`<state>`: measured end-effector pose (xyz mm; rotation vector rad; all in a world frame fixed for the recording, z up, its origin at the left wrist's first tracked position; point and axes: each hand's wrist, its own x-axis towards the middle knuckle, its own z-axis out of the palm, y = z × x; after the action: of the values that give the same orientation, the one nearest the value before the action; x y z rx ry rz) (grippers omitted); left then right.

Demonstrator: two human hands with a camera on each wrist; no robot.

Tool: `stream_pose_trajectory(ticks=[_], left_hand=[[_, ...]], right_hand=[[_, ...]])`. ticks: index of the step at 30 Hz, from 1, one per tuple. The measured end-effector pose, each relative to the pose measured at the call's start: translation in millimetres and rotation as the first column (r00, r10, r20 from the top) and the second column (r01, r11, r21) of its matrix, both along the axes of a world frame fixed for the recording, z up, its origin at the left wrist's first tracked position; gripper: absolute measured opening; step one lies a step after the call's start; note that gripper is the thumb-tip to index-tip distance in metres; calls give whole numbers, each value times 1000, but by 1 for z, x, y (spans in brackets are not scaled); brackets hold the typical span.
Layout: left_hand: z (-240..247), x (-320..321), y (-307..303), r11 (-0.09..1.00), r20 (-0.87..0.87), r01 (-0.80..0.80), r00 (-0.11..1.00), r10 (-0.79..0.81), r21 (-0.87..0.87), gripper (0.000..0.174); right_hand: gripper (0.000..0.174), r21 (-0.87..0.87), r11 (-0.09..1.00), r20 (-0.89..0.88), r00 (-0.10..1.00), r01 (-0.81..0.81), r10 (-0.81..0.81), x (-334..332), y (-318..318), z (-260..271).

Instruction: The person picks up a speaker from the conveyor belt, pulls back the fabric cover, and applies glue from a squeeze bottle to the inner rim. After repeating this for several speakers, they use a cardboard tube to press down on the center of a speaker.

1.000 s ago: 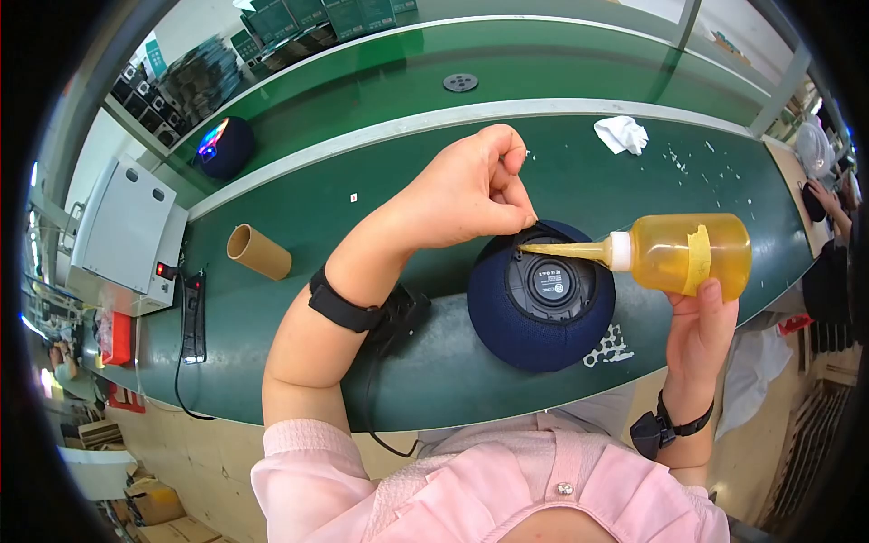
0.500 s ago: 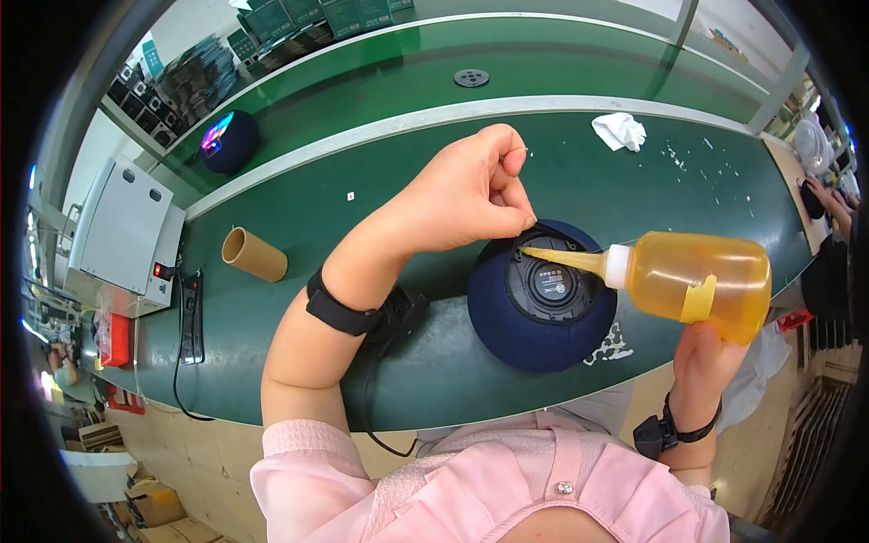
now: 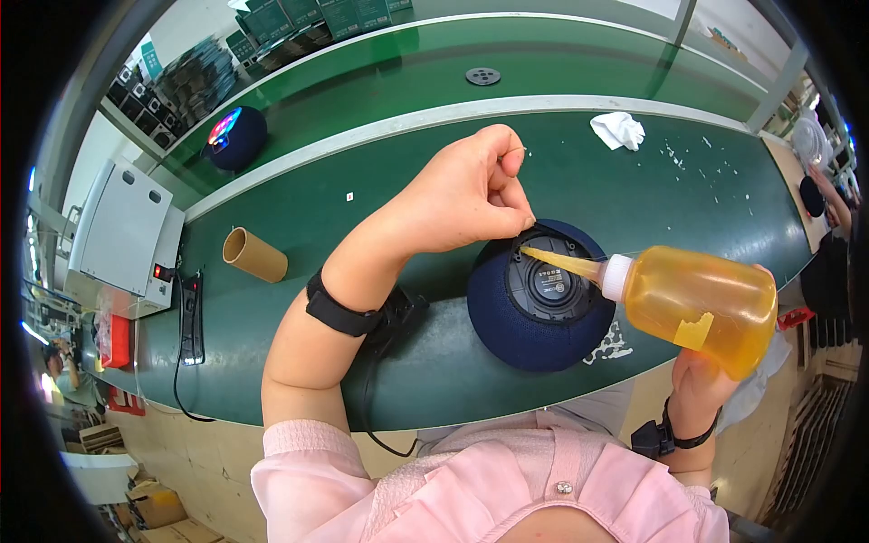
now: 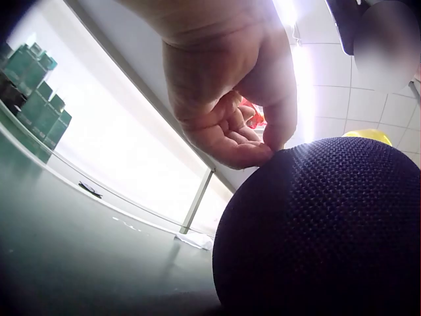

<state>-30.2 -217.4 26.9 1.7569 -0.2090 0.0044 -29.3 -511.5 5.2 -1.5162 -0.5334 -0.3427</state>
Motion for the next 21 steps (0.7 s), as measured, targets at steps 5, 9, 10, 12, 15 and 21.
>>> stream_pose_trajectory(ticks=[5,9,10,12,15,21], left_hand=[[0,0,0,1000,-12,-2,1000,2,-30,37],[0,0,0,999,-14,-7,1000,7,-39,37],[0,0,0,999,-19,-11,1000,11,-40,37],[0,0,1,999,-25,-15,1000,14,-40,38],[0,0,0,999,-23,-21,1000,20,-32,38],[3,-2,-4,1000,-33,-21,999,20,-13,37]], right_hand=[[104,7,1000,11,1000,7,-7,-2,1,-1],[94,-30,998,39,998,-53,54,-2,-7,-6],[94,-30,998,38,998,-52,53,-2,-9,-8],[88,-50,997,48,997,-58,60,-2,-14,-11],[77,25,994,-68,992,-103,105,1,-23,-32],[66,389,905,-257,923,-172,286,11,-7,-22]])
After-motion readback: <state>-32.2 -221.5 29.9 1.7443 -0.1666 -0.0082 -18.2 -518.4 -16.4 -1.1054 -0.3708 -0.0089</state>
